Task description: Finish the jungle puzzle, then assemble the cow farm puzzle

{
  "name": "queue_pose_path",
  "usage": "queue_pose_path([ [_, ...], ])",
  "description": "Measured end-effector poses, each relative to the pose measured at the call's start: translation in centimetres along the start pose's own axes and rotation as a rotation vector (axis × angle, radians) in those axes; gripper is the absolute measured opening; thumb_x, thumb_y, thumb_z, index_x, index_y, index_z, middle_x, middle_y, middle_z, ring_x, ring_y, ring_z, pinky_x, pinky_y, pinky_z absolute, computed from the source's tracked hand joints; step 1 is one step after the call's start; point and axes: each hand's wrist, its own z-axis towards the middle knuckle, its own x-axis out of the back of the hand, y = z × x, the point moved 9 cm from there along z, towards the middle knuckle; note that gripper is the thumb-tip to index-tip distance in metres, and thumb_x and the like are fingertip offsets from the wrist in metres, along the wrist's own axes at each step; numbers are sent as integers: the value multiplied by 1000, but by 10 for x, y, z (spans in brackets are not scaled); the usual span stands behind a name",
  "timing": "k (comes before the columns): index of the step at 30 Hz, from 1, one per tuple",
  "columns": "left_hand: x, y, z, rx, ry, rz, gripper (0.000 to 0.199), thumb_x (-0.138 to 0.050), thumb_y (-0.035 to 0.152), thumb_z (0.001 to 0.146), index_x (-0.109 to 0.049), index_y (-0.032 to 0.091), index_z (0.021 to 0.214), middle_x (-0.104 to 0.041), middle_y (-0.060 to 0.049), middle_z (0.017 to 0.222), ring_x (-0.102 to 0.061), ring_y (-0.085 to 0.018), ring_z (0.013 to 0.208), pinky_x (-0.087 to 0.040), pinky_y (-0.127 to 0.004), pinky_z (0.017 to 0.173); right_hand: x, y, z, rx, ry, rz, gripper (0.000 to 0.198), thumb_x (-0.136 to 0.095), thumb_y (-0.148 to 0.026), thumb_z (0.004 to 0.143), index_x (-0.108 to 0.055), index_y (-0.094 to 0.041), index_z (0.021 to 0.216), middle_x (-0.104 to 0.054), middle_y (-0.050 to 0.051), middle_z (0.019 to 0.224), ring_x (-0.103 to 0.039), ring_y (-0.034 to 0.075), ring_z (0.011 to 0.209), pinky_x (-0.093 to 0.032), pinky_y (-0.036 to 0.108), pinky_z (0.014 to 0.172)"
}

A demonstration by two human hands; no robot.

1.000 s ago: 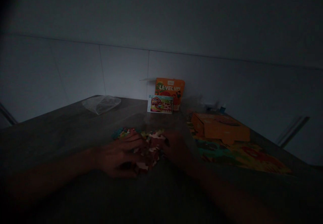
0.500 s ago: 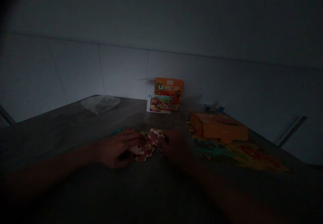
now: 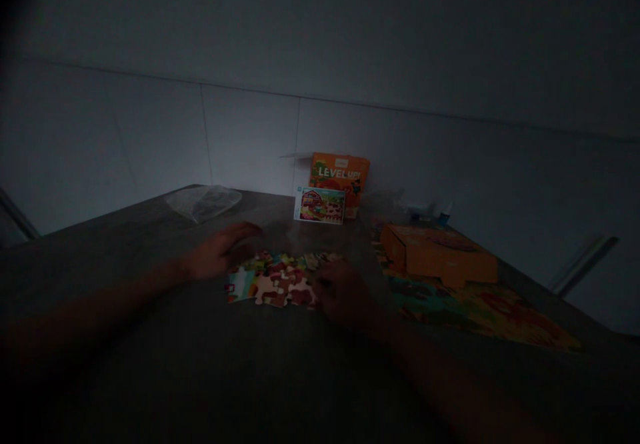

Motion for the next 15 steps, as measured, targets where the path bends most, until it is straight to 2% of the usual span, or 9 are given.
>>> queue_pose_path([
  [4, -6, -47, -6, 148, -157, 130, 36, -40, 36, 96, -64, 15, 112, -63, -13, 113, -61, -27, 107, -49, -41, 96, -10, 3, -1, -40, -55, -32, 16, -58, -27, 85, -69, -17, 80, -64, 6, 78, -57, 19, 77, -44, 32, 73],
  [7, -9, -59, -11, 168, -250, 107, 41, -44, 45, 94, -65, 16, 115, -64, -12, 106, -65, -24, 93, -52, -35, 86, -9, 9, -1, -78, -49, -11, 18, -65, -30, 83, -71, -17, 94, -65, 8, 92, -59, 21, 85, -46, 32, 76],
  [11, -17, -50, -12, 98, -305, 59, 39, -48, 41, 93, -66, 17, 118, -64, -12, 110, -65, -24, 95, -52, -35, 87, -10, 11, -2, -98, -76, -38, 25, -65, -32, 85, -71, -16, 103, -62, 11, 105, -60, 23, 96, -49, 36, 84],
  [15, -24, -21, -9, -1, -243, 1, 46, -29, 37, 103, -63, 14, 122, -62, -12, 121, -59, -27, 114, -46, -39, 102, -19, 2, -7, -35, -156, -90, 40, -57, -34, 91, -65, -14, 125, -58, 17, 127, -56, 28, 117, -46, 43, 100],
])
